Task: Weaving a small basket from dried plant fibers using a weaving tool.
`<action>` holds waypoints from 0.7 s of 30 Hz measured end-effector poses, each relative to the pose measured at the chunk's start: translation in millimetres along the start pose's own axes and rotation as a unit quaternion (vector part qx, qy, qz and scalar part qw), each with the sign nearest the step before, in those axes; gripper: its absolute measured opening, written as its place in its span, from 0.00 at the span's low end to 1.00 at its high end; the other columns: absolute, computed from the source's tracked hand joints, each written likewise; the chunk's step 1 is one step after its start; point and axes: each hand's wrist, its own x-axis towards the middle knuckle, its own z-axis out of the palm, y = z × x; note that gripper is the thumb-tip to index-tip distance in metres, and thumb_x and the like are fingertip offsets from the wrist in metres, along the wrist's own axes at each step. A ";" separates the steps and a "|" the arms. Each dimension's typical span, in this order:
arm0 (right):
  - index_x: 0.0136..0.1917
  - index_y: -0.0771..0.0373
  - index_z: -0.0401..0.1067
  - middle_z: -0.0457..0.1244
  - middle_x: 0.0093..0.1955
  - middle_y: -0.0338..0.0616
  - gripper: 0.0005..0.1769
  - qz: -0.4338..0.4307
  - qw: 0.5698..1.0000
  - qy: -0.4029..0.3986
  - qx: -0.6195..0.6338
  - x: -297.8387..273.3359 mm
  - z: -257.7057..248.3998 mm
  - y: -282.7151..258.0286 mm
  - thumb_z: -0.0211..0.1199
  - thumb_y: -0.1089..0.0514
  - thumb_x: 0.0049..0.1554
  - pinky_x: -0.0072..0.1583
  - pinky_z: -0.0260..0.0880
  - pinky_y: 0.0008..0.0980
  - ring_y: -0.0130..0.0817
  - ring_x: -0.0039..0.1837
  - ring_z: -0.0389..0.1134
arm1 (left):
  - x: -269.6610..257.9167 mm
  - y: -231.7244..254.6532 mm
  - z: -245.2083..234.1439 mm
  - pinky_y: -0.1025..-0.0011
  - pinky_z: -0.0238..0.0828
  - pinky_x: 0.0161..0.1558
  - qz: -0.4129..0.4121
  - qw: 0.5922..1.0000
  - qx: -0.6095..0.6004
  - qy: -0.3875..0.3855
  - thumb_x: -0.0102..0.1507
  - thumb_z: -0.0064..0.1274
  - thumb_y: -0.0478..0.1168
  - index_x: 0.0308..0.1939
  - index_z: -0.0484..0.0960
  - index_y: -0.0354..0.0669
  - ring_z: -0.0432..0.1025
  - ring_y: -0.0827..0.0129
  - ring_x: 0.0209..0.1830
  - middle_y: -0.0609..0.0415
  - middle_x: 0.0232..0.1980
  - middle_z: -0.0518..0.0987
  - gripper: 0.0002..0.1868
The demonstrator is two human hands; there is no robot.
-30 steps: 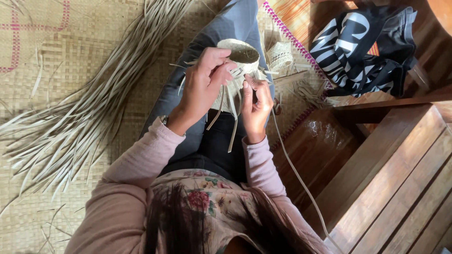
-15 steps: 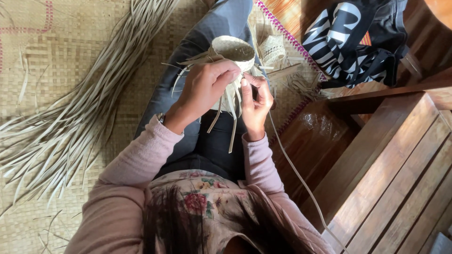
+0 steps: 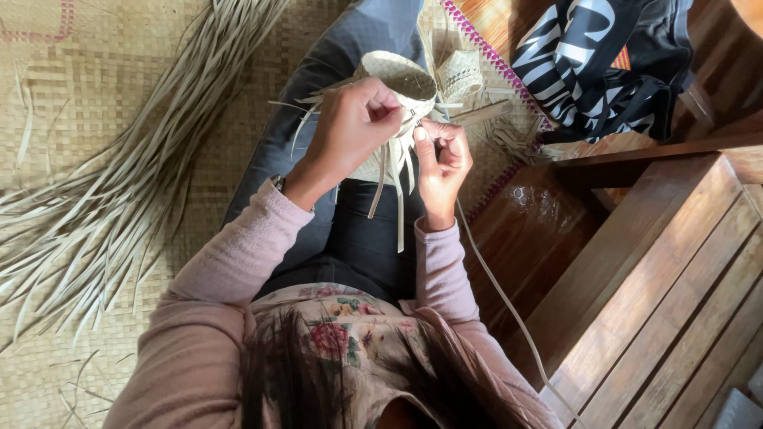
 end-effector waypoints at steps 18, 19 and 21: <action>0.41 0.69 0.64 0.62 0.43 0.47 0.05 -0.014 0.999 -0.005 -0.052 -1.3 8.4 -7.6 0.57 0.67 0.50 0.50 0.62 0.23 0.28 0.44 0.62 | -2.0 7.1 -8.8 0.84 0.55 0.18 -0.026 0.999 -0.015 -0.018 0.47 0.51 0.26 0.22 0.73 0.32 0.61 0.79 0.15 0.55 0.19 0.72 0.02; 0.41 0.69 0.64 0.62 0.43 0.47 0.05 -0.013 0.999 -0.005 -0.052 -1.3 8.9 -8.5 0.57 0.67 0.50 0.50 0.62 0.23 0.28 0.44 0.62 | -1.8 7.4 -8.2 0.84 0.55 0.18 -0.027 0.999 -0.015 -0.018 0.47 0.51 0.26 0.22 0.73 0.32 0.61 0.79 0.15 0.55 0.19 0.72 0.02; 0.41 0.69 0.64 0.62 0.42 0.46 0.05 -0.014 0.998 -0.002 -0.058 -1.1 9.5 -10.5 0.57 0.67 0.50 0.49 0.62 0.22 0.27 0.43 0.61 | -1.2 8.2 -6.9 0.84 0.55 0.17 -0.009 1.000 -0.002 -0.008 0.46 0.51 0.25 0.21 0.73 0.31 0.60 0.78 0.14 0.55 0.18 0.72 0.03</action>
